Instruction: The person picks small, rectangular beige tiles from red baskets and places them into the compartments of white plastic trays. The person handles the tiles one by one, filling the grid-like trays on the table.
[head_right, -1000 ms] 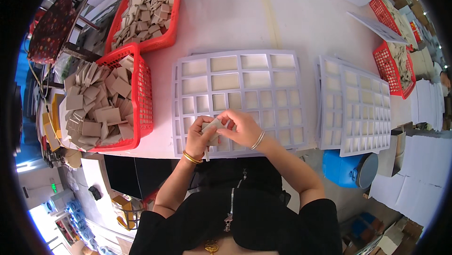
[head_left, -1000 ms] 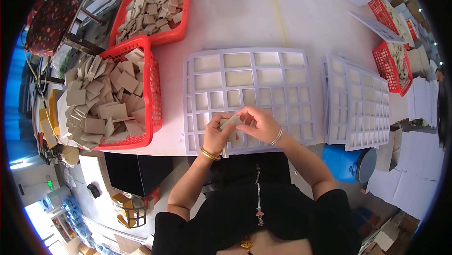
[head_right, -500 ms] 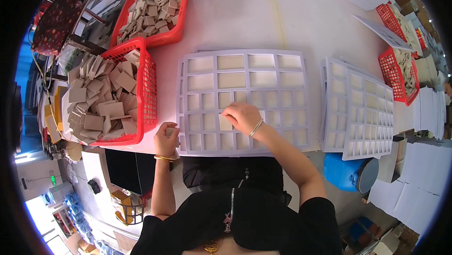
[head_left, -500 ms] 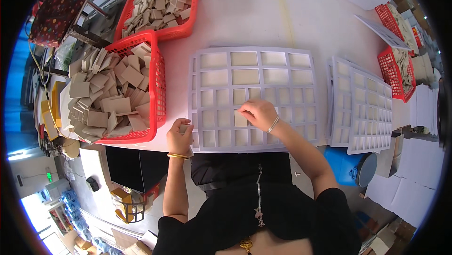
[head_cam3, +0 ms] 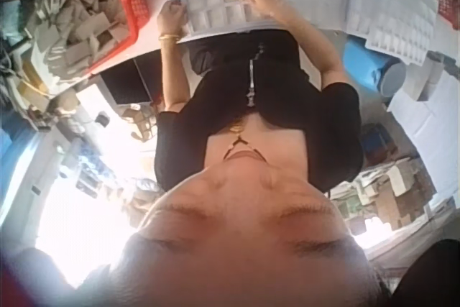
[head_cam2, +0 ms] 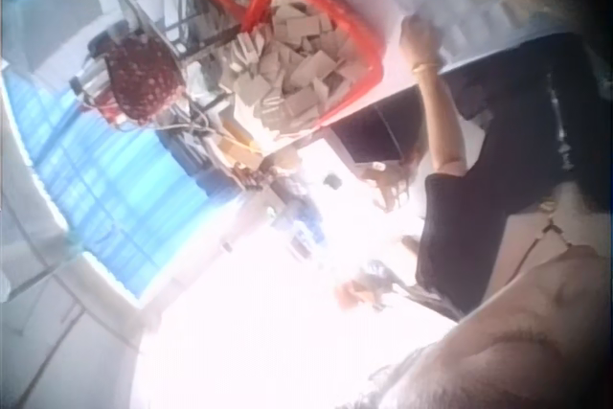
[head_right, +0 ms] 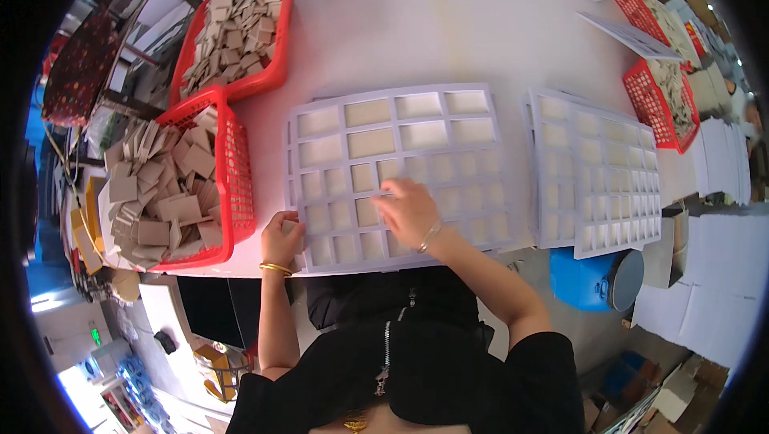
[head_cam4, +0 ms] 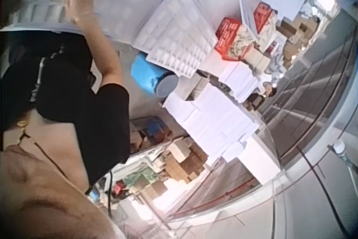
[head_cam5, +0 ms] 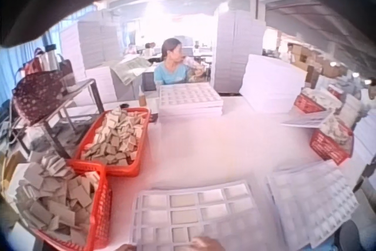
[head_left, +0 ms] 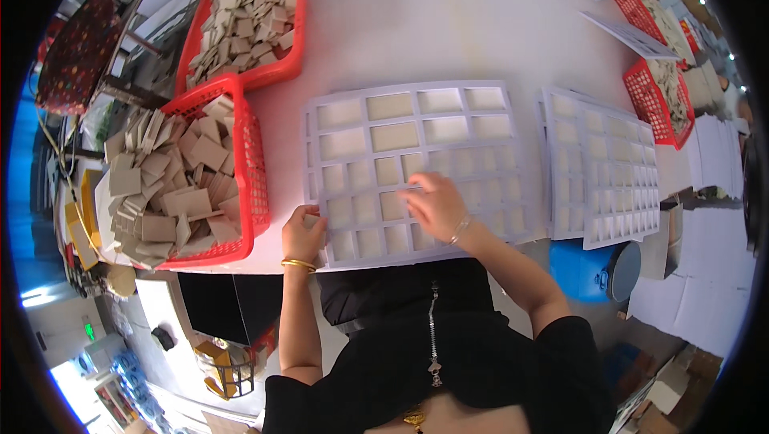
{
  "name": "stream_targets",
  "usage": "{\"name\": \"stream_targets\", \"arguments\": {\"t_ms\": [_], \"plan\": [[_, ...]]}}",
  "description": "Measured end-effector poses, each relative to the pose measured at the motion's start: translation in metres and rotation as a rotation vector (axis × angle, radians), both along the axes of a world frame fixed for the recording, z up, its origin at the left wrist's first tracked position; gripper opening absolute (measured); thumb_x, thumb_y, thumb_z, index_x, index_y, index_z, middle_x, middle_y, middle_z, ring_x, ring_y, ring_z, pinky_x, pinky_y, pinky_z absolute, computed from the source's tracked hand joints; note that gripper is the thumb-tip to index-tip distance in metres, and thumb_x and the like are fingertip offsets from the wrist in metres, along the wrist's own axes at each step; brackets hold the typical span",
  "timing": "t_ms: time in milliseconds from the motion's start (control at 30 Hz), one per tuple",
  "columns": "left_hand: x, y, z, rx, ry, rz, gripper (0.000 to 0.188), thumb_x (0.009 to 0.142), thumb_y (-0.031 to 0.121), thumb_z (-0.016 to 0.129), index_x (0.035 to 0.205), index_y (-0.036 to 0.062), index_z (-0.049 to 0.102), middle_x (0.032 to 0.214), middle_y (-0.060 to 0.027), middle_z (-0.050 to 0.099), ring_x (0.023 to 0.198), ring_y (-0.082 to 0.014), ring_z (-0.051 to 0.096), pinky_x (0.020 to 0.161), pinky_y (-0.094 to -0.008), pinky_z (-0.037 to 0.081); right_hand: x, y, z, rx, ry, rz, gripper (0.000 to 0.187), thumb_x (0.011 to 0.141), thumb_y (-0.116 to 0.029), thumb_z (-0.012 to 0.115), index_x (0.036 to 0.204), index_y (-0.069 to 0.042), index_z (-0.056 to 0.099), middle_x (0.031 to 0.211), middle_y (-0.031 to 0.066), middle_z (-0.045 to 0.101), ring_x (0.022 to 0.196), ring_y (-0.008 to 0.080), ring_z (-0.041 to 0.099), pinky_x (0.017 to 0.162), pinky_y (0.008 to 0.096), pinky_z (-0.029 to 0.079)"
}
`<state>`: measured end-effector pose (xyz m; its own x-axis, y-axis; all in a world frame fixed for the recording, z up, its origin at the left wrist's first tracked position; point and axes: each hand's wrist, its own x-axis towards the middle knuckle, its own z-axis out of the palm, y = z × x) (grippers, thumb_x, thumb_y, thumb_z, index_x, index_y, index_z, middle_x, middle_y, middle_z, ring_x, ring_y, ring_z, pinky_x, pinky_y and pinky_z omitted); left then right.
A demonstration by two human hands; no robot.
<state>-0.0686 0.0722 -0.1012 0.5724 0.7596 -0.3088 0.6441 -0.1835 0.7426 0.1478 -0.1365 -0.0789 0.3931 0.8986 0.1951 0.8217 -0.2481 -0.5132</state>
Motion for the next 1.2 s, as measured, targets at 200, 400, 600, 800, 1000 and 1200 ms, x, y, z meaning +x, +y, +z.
{"name": "stream_targets", "arguments": {"t_ms": [200,400,600,800,1000,1200], "plan": [[0.0,0.003,0.002,-0.102,-0.105,0.029,0.031,0.078,0.011,0.069,0.106,0.0001,0.064,0.083,-0.0086,0.065,0.066,-0.016,0.064,0.05,-0.0299,0.055,0.082,-0.115,-0.037,0.079,-0.202,-0.737,0.047,0.086,-0.024,0.06,0.123,0.003,0.05,0.122,0.0195,0.054,0.113,0.0378,0.05,0.096,0.0449,0.039],[-0.004,0.003,0.006,0.002,-0.12,-0.038,0.031,0.079,0.007,0.068,0.108,-0.0006,0.063,0.086,-0.0086,0.064,0.062,-0.0153,0.063,0.047,-0.0295,0.055,0.076,-0.16,-0.062,0.058,0.22,-0.845,0.04,0.087,-0.028,0.062,0.11,0.004,0.058,0.105,0.0194,0.059,0.097,0.0341,0.056,0.087,0.0399,0.044],[-0.003,-0.003,0.015,-0.013,-0.091,-0.018,0.032,0.079,0.007,0.068,0.109,-0.001,0.062,0.087,-0.0088,0.064,0.061,-0.0157,0.063,0.045,-0.0285,0.054,0.056,-0.144,-0.034,0.367,0.213,-0.917,0.029,0.089,-0.019,0.059,0.11,0.001,0.06,0.099,0.0102,0.062,0.087,0.0174,0.055,0.077,0.029,0.044],[-0.005,-0.008,0.014,-0.036,-0.138,0.022,0.032,0.079,0.007,0.068,0.109,-0.001,0.062,0.084,-0.0088,0.065,0.058,-0.0164,0.064,0.047,-0.0277,0.051,0.046,-0.151,-0.002,0.553,0.207,-0.863,0.024,0.092,-0.014,0.054,0.109,0.002,0.059,0.095,0.0061,0.059,0.076,0.0116,0.047,0.069,0.0245,0.04],[0.005,-0.012,0.05,-0.17,-0.213,0.092,0.033,0.08,0.005,0.068,0.111,-0.0018,0.061,0.088,-0.0077,0.064,0.067,-0.0149,0.064,0.047,-0.0266,0.052,0.074,-0.165,0.001,0.591,0.45,-0.947,0.026,0.096,-0.015,0.053,0.114,0.003,0.059,0.102,0.0047,0.064,0.087,0.0114,0.056,0.081,0.0247,0.044],[0.079,-0.05,0.07,0.087,-0.385,-0.306,0.039,0.079,0.013,0.07,0.116,0.0048,0.061,0.097,-0.0106,0.069,0.079,-0.0211,0.067,0.065,-0.0321,0.054,0.166,-0.269,0.022,0.501,0.297,-1.08,0.034,0.094,-0.023,0.059,0.117,0.001,0.061,0.113,0.009,0.065,0.105,0.0153,0.059,0.093,0.0274,0.044]]}}
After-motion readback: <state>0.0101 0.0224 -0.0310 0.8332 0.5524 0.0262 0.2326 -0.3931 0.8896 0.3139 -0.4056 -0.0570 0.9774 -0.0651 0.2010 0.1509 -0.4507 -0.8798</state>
